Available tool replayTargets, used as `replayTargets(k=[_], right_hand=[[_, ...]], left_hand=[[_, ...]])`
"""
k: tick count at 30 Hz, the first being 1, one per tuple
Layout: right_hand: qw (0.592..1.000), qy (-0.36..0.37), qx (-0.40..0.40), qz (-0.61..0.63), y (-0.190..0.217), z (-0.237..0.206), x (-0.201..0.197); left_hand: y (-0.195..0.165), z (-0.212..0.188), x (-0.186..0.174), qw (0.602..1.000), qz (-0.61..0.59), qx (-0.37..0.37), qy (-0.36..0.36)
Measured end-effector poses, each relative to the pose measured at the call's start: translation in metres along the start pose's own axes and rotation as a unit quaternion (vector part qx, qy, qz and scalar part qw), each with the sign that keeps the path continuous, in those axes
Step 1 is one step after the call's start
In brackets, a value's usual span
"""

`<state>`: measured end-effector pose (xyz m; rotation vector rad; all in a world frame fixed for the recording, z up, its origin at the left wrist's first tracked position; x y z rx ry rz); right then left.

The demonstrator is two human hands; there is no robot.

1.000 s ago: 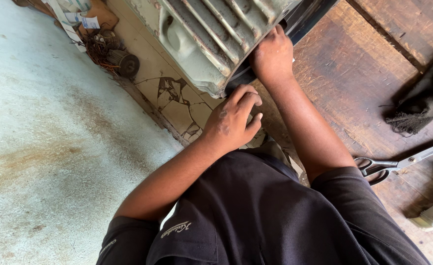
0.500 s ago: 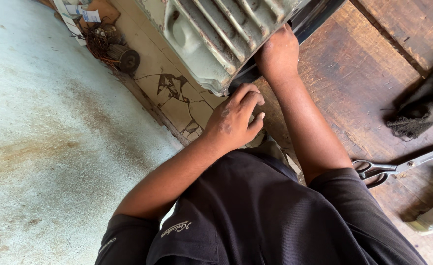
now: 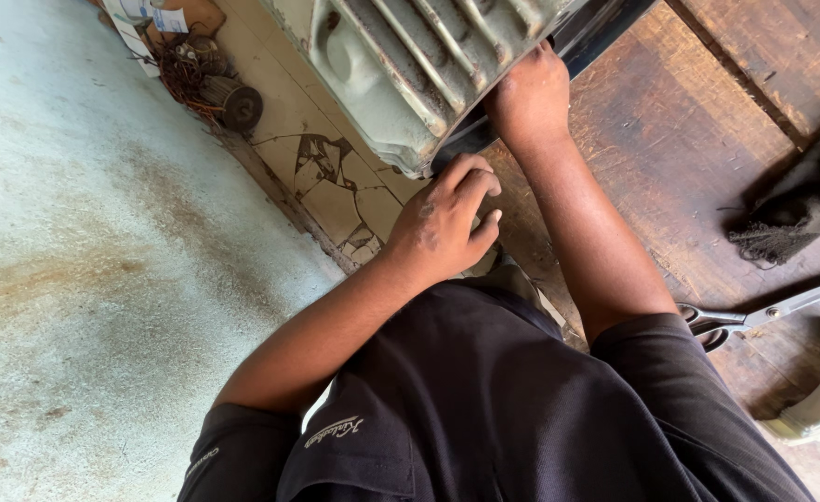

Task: The person fits white plastic slot insulation strips into the stator slots of an electric motor on a workbench, pressing each strip into place by hand and cutting pieces from a longer strip with scissors. They work around the stator, inserting strips one at a time into the slots.

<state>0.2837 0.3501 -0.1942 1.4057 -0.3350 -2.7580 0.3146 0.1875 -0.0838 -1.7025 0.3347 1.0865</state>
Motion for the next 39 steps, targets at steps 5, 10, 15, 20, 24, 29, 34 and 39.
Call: replayTargets(k=[5,10,15,20,24,29,34,39], right_hand=[[0.999,0.030,0.011,0.001,0.000,0.003,0.011],[0.997,0.035,0.021,0.060,0.000,0.014,0.017],[0.999,-0.023,-0.028,0.024,0.003,0.006,-0.020],[0.988,0.140,0.017,-0.069,-0.002,-0.004,-0.007],[0.990,0.070,-0.037,-0.118,0.002,-0.002,0.000],[0.990,0.090,-0.045,-0.102,0.006,0.017,0.013],[0.999,0.036,0.008,0.020,0.004,0.020,-0.017],[0.999,0.041,0.021,0.027,0.008,0.013,-0.039]], left_hand=[[0.000,-0.001,0.000,1.000,-0.003,-0.003,-0.010],[-0.002,-0.002,0.000,1.000,-0.008,0.007,-0.025],[0.000,0.001,0.003,0.999,0.024,-0.018,-0.020],[0.000,0.003,0.005,0.999,0.040,-0.010,-0.032],[0.000,0.005,0.006,0.997,0.061,-0.004,-0.038],[0.001,0.006,0.010,0.997,0.072,-0.016,-0.030],[-0.001,0.006,0.011,0.996,0.073,-0.016,-0.038],[-0.003,0.006,0.008,0.997,0.064,-0.016,-0.050]])
Point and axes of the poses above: each hand's wrist, its own z-axis towards the middle knuckle, its own x-axis out of the palm, y = z × x, the point moved 6 cm from there along z, towards the middle knuckle, and after that the axes turned 10 degrees about -x, right-handed, at the moved point
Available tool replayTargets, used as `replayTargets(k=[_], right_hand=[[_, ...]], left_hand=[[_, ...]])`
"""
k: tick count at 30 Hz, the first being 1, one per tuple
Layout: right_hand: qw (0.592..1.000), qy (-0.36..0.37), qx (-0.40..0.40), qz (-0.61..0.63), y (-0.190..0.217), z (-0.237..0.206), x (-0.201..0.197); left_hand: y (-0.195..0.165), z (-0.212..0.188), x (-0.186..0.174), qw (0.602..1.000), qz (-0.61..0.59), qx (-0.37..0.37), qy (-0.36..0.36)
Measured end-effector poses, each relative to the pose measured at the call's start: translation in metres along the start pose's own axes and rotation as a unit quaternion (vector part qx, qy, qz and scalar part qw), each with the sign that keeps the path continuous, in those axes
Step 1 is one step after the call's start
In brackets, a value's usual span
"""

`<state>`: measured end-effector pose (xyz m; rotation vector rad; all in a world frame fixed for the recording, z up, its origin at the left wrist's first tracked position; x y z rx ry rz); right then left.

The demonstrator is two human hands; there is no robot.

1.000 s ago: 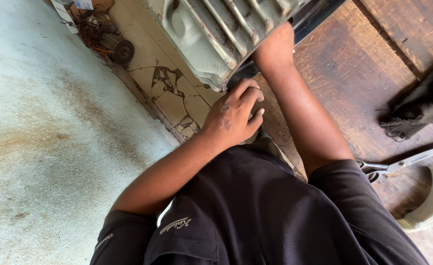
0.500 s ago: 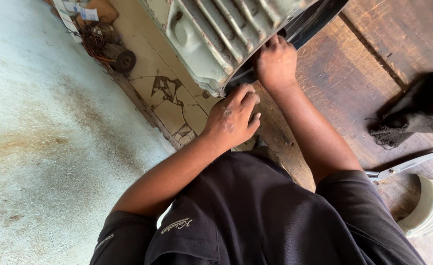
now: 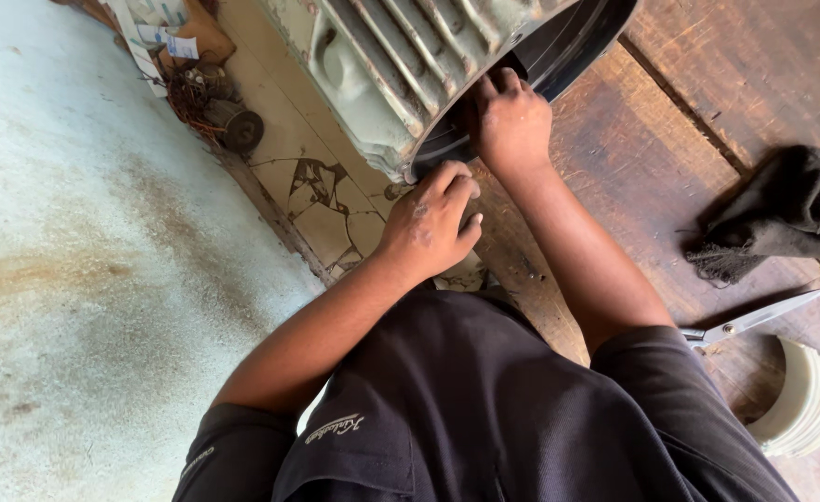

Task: The person fits white plastic slot insulation strips into the stator slots of an electric motor on a workbench, pressing each strip into place by hand and cutting pieces from a longer strip with scissors. They work around the stator, inserting strips one at a time into the slots.

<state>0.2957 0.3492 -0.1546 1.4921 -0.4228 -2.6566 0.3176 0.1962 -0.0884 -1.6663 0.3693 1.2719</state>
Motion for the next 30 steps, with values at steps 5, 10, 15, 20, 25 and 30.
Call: replayTargets(k=[5,10,15,20,25,30], right_hand=[[0.990,-0.025,-0.060,-0.126,0.008,0.002,0.004],[0.995,0.007,-0.054,-0.086,0.012,0.022,0.007],[0.999,0.011,-0.025,-0.039,0.011,0.037,-0.005],[0.999,-0.029,0.017,0.015,0.009,0.017,-0.030],[0.998,-0.051,-0.017,-0.018,0.011,0.014,-0.023],[0.996,-0.040,-0.070,-0.050,0.009,0.013,-0.003]], left_hand=[[0.002,0.000,0.002,1.000,0.009,-0.015,0.017],[0.003,0.001,0.004,1.000,0.015,-0.012,0.013],[0.000,0.002,0.006,1.000,0.021,-0.002,-0.006],[-0.001,0.004,0.007,1.000,0.019,-0.014,-0.006],[-0.002,0.004,0.004,1.000,0.019,-0.006,-0.014],[-0.001,0.004,0.006,1.000,0.022,-0.021,0.003]])
Point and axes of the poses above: each hand's wrist, its own z-axis towards the middle knuckle, its own x-axis out of the palm, y = z × x, the point moved 6 cm from there along z, towards the middle knuckle, and after that the axes turned 10 degrees about -x, right-handed, at the moved point
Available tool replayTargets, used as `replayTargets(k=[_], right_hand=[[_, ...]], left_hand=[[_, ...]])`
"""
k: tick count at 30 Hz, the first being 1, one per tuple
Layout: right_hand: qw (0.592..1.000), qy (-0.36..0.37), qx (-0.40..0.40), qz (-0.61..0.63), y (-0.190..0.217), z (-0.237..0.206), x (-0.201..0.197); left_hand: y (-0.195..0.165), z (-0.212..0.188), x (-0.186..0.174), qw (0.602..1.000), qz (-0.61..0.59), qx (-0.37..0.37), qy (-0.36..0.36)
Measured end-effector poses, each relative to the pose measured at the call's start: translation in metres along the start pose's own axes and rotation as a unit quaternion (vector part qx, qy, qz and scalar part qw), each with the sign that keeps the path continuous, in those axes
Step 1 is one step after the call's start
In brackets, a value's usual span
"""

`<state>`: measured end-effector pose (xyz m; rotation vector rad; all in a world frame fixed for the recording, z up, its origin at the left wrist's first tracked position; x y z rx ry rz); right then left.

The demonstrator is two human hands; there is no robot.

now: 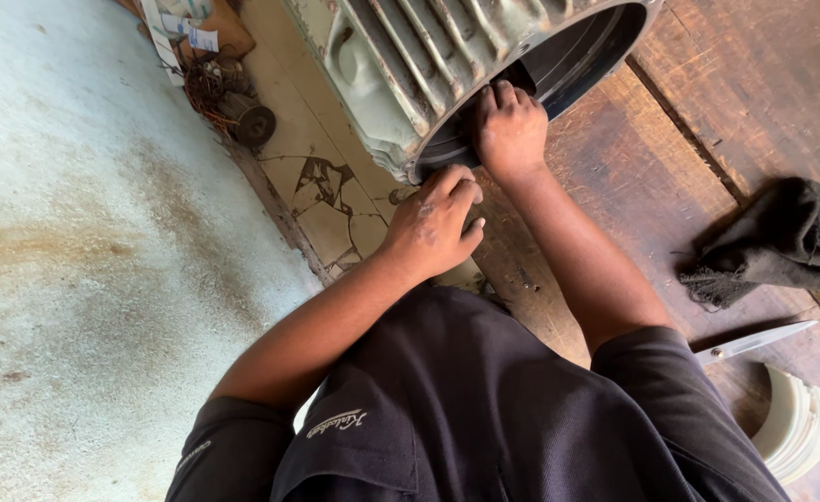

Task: The person fits white plastic slot insulation strips into the stator slots of an electric motor on a workbench, pressing each strip into place by hand and cutting pieces from a longer strip with scissors. They work around the stator, inserting strips one at a time into the slots.

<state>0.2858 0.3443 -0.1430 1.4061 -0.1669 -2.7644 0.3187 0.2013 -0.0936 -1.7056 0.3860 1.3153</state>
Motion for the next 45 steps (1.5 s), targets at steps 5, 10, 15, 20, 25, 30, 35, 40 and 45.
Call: replayTargets(k=[5,10,15,20,25,30,35,40,45], right_hand=[[1.000,0.011,0.002,0.022,-0.001,0.019,0.004],[0.991,-0.040,0.056,0.114,-0.010,-0.008,-0.029],[0.943,-0.079,0.160,0.281,-0.030,-0.021,-0.018],[0.869,-0.117,0.237,0.419,-0.041,-0.020,0.007],[0.888,-0.130,0.228,0.378,-0.033,-0.022,0.007],[0.887,-0.137,0.232,0.376,-0.033,-0.019,0.008],[0.886,-0.154,0.221,0.377,-0.029,-0.018,0.001],[0.883,-0.161,0.232,0.374,-0.026,-0.010,0.002],[0.904,-0.171,0.181,0.349,-0.025,0.004,-0.002]], left_hand=[[-0.002,-0.001,-0.002,1.000,0.001,0.010,-0.012],[-0.001,0.000,-0.003,1.000,0.000,-0.012,0.008],[-0.002,-0.001,-0.002,1.000,0.000,0.004,-0.006],[-0.001,0.001,0.002,1.000,0.007,0.004,0.005],[-0.001,0.002,0.002,1.000,0.002,0.007,0.004],[0.000,0.003,0.004,1.000,0.000,-0.002,0.017],[-0.004,0.003,0.002,1.000,-0.005,0.012,0.001],[-0.005,0.005,0.001,1.000,-0.007,0.012,-0.004],[-0.005,0.005,0.003,1.000,-0.003,0.004,-0.005]])
Point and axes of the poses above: each hand's wrist, its own z-axis towards the middle knuckle, its own x-axis out of the palm, y = z × x, the point moved 6 cm from there along z, towards the middle knuckle, and after that the axes turned 10 degrees about -x, right-handed, at the moved point
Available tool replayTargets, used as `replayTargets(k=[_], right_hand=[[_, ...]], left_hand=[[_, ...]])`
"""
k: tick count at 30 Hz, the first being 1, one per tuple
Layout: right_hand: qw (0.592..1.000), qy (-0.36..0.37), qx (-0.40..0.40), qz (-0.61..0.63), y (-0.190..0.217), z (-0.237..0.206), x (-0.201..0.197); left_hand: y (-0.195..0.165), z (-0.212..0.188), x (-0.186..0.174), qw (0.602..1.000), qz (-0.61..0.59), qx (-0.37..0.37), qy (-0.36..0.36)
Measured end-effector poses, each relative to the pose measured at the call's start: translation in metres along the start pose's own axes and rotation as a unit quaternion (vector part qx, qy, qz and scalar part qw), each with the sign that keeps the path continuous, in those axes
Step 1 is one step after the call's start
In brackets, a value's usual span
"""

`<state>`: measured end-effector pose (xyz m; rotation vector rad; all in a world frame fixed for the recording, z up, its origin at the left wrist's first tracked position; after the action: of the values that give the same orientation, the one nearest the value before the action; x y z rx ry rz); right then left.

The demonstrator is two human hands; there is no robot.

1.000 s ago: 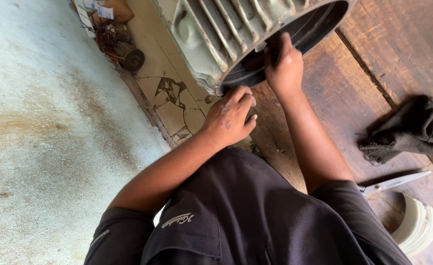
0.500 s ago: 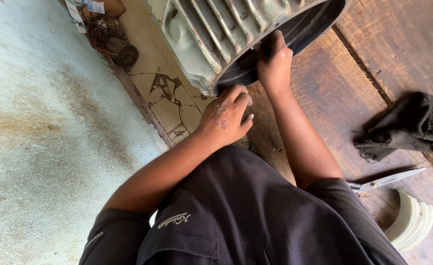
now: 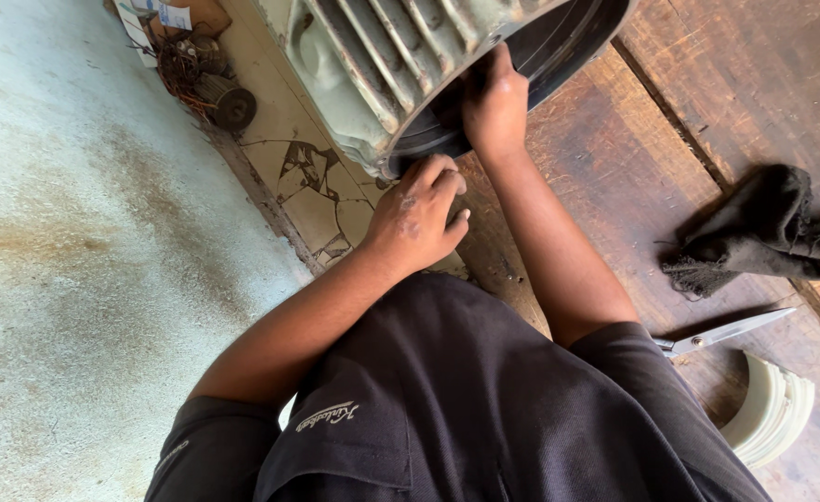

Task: The person fits white plastic slot insulation strips into the stator slots of an electric motor on a workbench, pressing each strip into place by hand and cutting pieces from a longer strip with scissors. They work around the stator, inserting strips one at a time into the slots.

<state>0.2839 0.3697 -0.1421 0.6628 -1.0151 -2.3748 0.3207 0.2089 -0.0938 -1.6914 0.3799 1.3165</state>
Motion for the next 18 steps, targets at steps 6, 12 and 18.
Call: replayTargets(k=[6,12,18], right_hand=[[0.997,0.020,-0.018,-0.066,0.007,0.009,0.004],[0.997,0.023,-0.021,-0.075,0.008,0.008,0.001],[0.995,0.018,-0.023,-0.092,0.002,0.004,0.004]], left_hand=[[0.000,0.001,0.003,1.000,0.014,-0.010,0.010],[0.001,0.000,0.001,1.000,0.005,-0.008,0.003],[0.001,0.000,0.003,1.000,-0.003,0.004,-0.010]])
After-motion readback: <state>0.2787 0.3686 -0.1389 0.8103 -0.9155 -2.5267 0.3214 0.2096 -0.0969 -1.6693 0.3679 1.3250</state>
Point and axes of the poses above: each hand's wrist, its own z-axis towards the middle knuckle, its own x-axis out of the palm, y = z × x, the point moved 6 cm from there along z, towards the middle knuckle, and after that the axes turned 10 degrees about -x, right-handed, at the moved point
